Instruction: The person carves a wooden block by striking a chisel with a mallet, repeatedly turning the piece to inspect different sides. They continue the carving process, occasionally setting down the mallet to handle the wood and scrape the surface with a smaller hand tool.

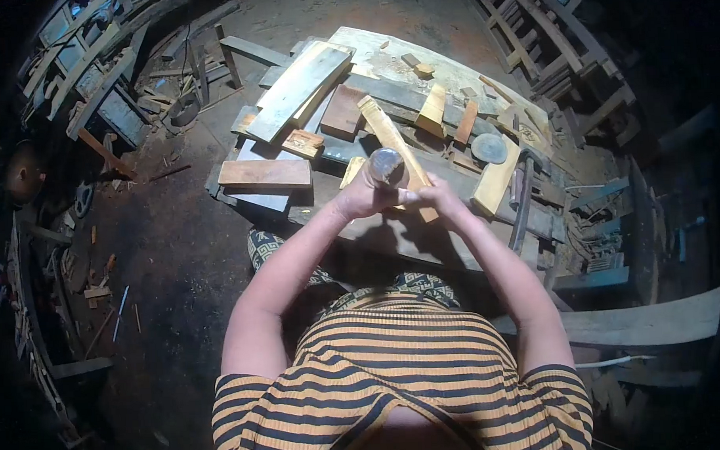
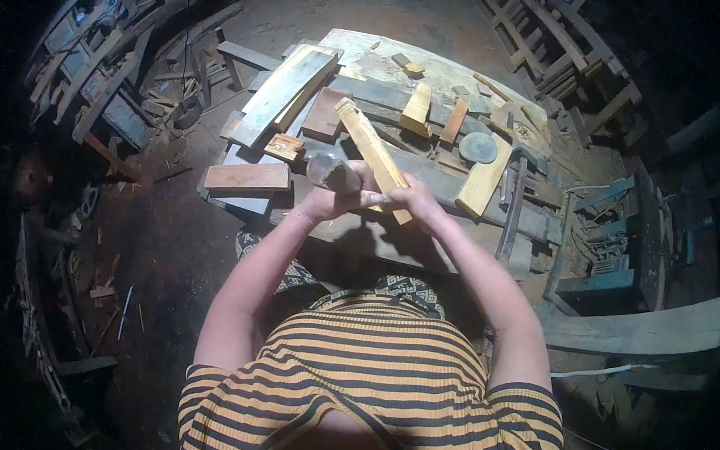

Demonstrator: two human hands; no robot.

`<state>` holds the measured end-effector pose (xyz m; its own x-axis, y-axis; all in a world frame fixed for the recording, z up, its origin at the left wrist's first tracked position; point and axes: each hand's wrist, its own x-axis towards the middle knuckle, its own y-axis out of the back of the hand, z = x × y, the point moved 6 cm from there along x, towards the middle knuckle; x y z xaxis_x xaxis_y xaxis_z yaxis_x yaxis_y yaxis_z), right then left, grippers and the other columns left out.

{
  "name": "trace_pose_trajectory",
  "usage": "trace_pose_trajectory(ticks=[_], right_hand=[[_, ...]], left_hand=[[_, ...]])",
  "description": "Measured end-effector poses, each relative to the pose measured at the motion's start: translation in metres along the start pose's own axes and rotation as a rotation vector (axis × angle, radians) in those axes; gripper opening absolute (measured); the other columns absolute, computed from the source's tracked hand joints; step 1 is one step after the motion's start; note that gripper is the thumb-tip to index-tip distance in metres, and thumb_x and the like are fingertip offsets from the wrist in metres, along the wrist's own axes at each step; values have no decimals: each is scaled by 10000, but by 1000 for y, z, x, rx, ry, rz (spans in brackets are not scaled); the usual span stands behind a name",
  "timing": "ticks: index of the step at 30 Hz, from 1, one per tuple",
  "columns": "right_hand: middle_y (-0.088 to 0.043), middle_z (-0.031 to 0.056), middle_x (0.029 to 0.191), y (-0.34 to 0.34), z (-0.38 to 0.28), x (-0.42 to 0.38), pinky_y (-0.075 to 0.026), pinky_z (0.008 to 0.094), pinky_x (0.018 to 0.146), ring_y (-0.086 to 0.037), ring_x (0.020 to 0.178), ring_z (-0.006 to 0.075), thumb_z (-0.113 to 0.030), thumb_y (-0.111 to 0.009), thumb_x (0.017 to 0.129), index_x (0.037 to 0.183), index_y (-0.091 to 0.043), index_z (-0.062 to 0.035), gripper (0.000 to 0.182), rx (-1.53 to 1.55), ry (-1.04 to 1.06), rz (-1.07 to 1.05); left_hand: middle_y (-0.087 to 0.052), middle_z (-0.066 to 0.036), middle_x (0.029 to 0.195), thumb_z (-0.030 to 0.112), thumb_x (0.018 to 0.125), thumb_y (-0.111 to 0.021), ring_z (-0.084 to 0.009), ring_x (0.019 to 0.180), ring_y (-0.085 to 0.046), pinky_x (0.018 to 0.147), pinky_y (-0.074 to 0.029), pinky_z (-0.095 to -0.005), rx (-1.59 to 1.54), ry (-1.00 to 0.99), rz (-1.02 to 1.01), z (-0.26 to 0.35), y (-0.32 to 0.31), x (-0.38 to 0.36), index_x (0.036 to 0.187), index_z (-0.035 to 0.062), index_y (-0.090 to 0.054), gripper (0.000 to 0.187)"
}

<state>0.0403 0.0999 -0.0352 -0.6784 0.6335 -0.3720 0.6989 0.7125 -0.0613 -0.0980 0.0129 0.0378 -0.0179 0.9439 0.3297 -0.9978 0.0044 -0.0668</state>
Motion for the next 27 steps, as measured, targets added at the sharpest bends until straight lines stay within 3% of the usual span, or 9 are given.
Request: trace_pose_trajectory(ticks=[3,4,6,8,9,14,21,27], right_hand=[[-605,103,979,0,-2,0,-490,295,762,-603,844,176,-157,-714,669,1143,-512,18,544,-23,32,-6],[-607,102,963,-4,-6,-2,-491,295,756,-603,831,172,-159,-714,673,1122,-523,21,520,-58,40,-29],[-614,98,921,-4,-7,-8,-492,290,742,-603,808,168,-165,-718,674,1098,-539,19,496,-49,40,-1],[-617,95,902,0,-5,-7,-493,290,728,-604,790,167,-174,-721,675,1093,-541,23,496,-71,27,-1],[-617,95,902,-1,-6,-7,-493,290,728,-604,790,167,-174,-721,675,1093,-541,23,496,-66,26,-7],[-614,89,883,-2,-11,-11,-492,285,717,-606,780,162,-189,-718,681,1084,-542,18,486,-39,33,-39],[-597,81,946,-2,-11,-13,-470,281,752,-588,828,149,-218,-697,692,1152,-506,-8,540,-51,16,-58],[-603,83,903,3,-10,-9,-491,280,728,-599,792,149,-177,-730,669,1079,-539,4,487,-28,30,-54]], left_hand=[[-509,-13,673,228,721,-755,-117,605,-500,562,-428,-276,-5,-52,118,9,11,5,693,68,-504,299],[-525,-5,731,143,745,-727,-93,660,-505,578,-423,-243,71,-45,134,5,24,3,808,57,-534,221],[-499,-5,643,157,766,-701,-93,598,-504,545,-414,-240,-128,-218,268,9,38,7,703,65,-508,223],[-507,-6,638,162,770,-699,-94,591,-510,547,-420,-239,-310,-183,315,11,41,6,703,67,-505,226],[-456,-27,649,60,805,-631,-133,606,-500,583,-419,-264,-245,-190,273,11,42,6,752,63,-463,177],[-463,-27,667,45,816,-619,-128,614,-495,585,-418,-267,-131,-179,276,-7,37,8,766,64,-460,168],[-497,-8,654,110,776,-696,-110,597,-515,545,-414,-239,-384,-104,414,-22,38,8,742,84,-491,210],[-492,-19,640,73,781,-683,-125,558,-522,507,-424,-240,-477,-80,426,-33,48,11,745,77,-486,201]])
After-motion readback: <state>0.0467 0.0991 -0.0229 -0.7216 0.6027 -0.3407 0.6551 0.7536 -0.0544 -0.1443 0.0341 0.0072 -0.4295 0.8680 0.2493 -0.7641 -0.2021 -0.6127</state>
